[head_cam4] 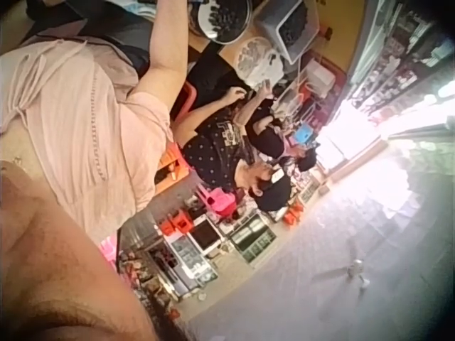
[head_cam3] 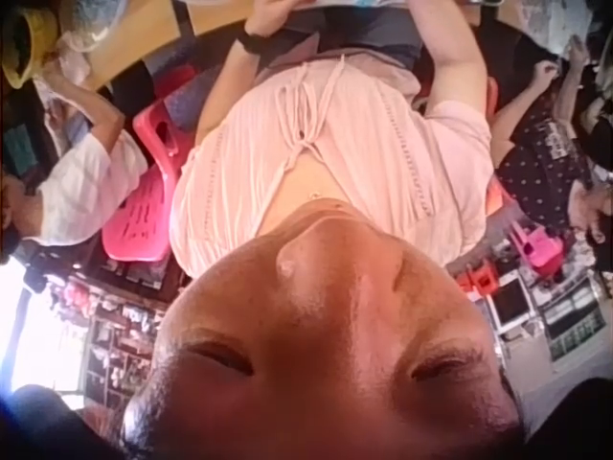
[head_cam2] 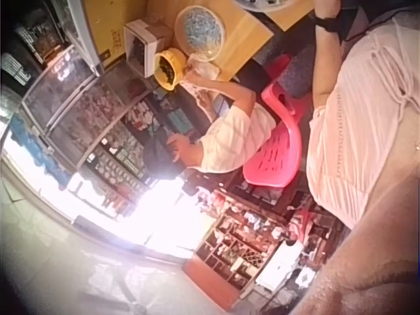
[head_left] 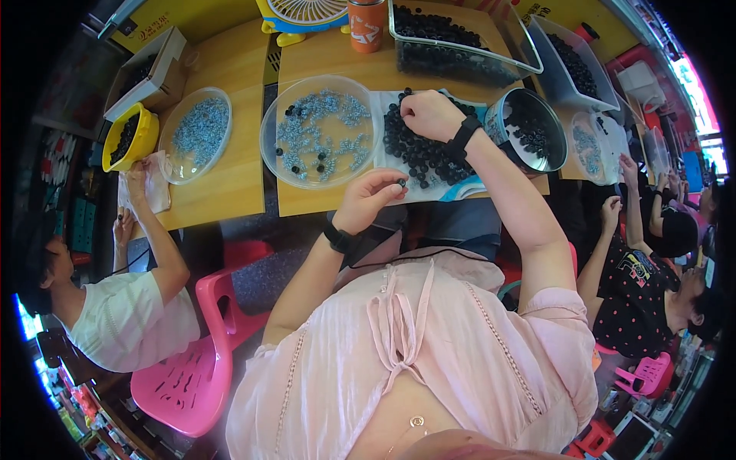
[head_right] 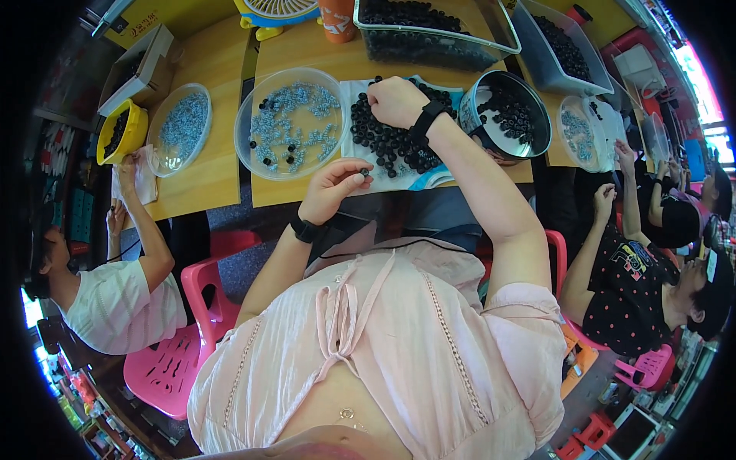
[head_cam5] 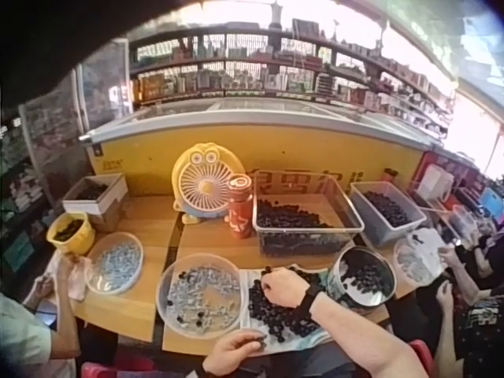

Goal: The person sorts small black and blue plastic components by hand, inspecting them at a workbench.

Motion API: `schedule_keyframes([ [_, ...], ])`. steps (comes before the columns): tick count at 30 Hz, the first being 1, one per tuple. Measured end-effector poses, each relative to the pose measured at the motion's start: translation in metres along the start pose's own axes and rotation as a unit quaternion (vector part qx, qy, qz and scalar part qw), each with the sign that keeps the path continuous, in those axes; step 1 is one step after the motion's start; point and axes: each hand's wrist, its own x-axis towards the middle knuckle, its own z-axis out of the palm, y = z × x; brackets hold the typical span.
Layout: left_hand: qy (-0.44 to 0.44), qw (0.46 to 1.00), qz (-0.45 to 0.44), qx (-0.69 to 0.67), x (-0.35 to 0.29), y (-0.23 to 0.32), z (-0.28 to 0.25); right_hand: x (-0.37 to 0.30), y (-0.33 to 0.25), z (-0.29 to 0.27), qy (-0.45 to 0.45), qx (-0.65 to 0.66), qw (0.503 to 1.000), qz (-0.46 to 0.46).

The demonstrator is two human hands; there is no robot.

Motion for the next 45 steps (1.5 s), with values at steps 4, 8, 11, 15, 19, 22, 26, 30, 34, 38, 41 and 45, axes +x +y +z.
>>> schedule_keyframes([
  [4,-0.003,1.000,0.001,-0.006,0.001,-0.002,-0.001,0.001,-0.001,-0.001,-0.003,0.009,1.000,0.008],
  [8,0.001,1.000,-0.001,-0.001,0.001,-0.002,-0.001,0.005,-0.008,-0.002,-0.014,-0.034,0.999,0.020],
  [11,0.005,1.000,0.001,0.008,-0.001,-0.001,0.000,0.007,-0.009,-0.005,-0.037,-0.034,0.998,0.030],
  [15,0.006,1.000,0.000,-0.004,0.000,-0.001,0.001,0.007,0.001,-0.004,-0.018,0.009,1.000,0.008],
  [19,0.007,1.000,0.002,-0.007,-0.001,-0.003,-0.001,-0.006,0.001,-0.017,0.006,0.212,0.970,0.120],
  [22,0.001,1.000,0.000,0.009,0.000,-0.003,-0.001,-0.019,0.007,-0.027,0.065,0.238,0.959,0.140],
  [26,-0.003,1.000,0.005,0.029,-0.001,-0.002,-0.003,-0.040,0.013,-0.039,0.064,0.283,0.942,0.171],
  [30,0.011,1.000,0.017,0.017,0.000,0.003,0.000,-0.066,0.009,-0.038,0.044,0.452,0.877,0.158],
  [34,0.049,0.997,0.032,-0.046,0.013,0.019,0.019,-0.086,-0.014,-0.025,0.025,0.535,0.835,0.125],
  [38,0.144,0.985,0.036,-0.086,0.040,0.030,0.035,-0.090,-0.044,-0.012,0.070,0.517,0.847,0.100],
  [41,0.156,0.984,0.081,-0.022,0.052,0.025,0.039,-0.089,-0.047,-0.003,0.096,0.492,0.861,0.083],
  [45,0.180,0.974,0.109,0.086,0.053,0.020,0.048,-0.092,-0.053,-0.003,0.132,0.456,0.877,0.077],
])
